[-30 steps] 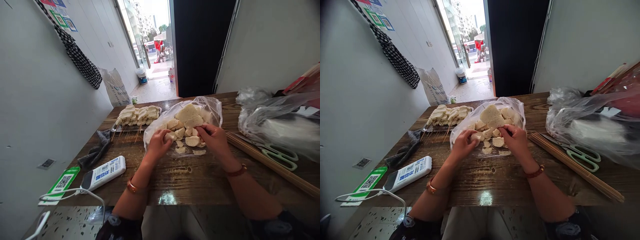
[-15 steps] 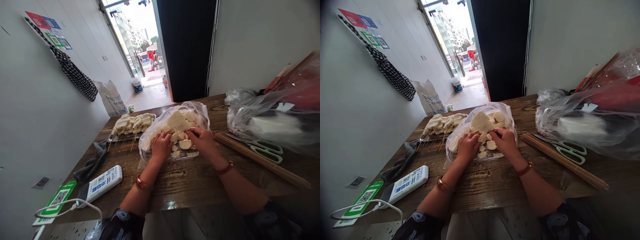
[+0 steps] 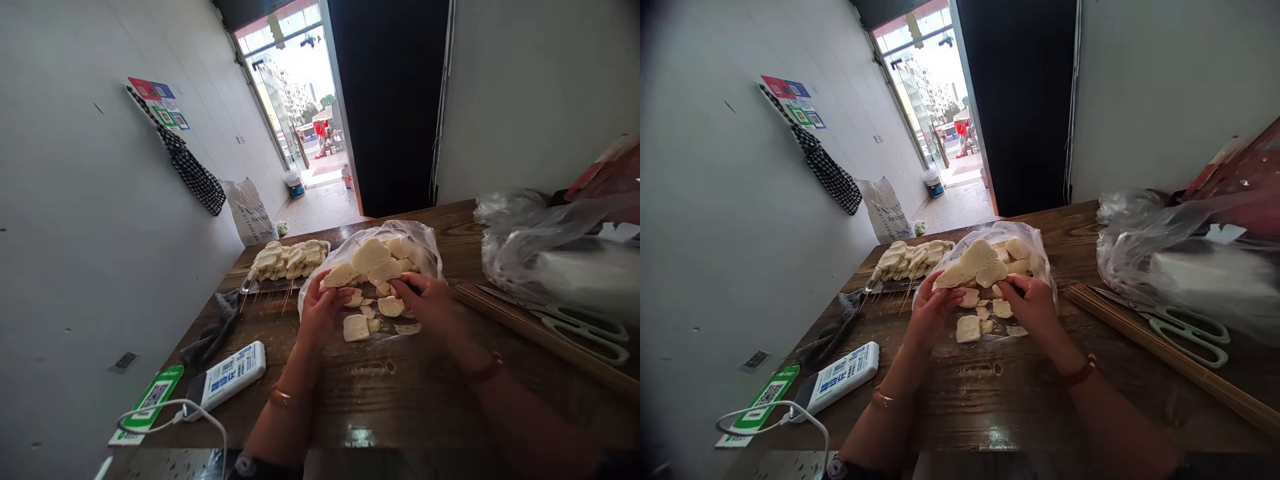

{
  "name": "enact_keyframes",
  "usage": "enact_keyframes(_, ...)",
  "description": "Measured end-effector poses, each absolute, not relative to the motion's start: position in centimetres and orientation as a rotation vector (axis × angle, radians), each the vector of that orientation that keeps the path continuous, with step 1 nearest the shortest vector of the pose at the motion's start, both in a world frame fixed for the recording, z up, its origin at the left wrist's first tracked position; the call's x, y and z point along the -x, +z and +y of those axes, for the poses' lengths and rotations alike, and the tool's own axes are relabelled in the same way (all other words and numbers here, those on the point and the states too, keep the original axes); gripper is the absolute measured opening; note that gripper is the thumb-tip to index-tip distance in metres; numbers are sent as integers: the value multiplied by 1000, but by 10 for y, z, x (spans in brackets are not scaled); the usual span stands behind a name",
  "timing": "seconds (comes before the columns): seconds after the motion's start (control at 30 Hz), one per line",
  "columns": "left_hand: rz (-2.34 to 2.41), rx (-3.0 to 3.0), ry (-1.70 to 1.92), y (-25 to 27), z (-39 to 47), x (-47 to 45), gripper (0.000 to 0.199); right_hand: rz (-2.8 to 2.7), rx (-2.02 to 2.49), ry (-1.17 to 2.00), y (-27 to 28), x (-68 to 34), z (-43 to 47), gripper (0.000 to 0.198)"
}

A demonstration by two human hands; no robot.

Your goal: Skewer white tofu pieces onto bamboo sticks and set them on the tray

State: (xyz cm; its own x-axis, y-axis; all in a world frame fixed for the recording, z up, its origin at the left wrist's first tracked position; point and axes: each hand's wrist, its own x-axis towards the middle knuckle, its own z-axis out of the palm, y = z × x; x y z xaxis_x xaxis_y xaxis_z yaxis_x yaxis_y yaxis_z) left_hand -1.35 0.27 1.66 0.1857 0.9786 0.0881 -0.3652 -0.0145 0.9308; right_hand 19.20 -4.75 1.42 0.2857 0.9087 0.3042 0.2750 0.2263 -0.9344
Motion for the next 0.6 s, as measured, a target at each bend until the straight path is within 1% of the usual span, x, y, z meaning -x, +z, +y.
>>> enact_keyframes(0.17,632,-933,1284,21,3,20,37,-1294,1364,647,9,-190,-50,34)
enact_keyframes(0.23,634,-928,1305,20,3,21,34,-1318,1384,659,8,-189,-51,34)
enact_keyframes(0.33,668,-931,1364,16,4,23,35,-1382,1416,699,7,-188,-54,35)
enact_keyframes(0.37,680,-927,1386,15,5,23,38,-1408,1419,722,7,-188,-55,35)
enact_keyframes(0.47,702,-877,1451,15,6,24,58,-1507,1422,802,7,-187,-57,35)
enact_keyframes(0.5,703,-861,1455,16,6,24,59,-1554,1424,815,7,-186,-57,35)
enact_keyframes(0.6,679,-836,1454,19,5,23,46,-1699,1435,778,10,-183,-59,35)
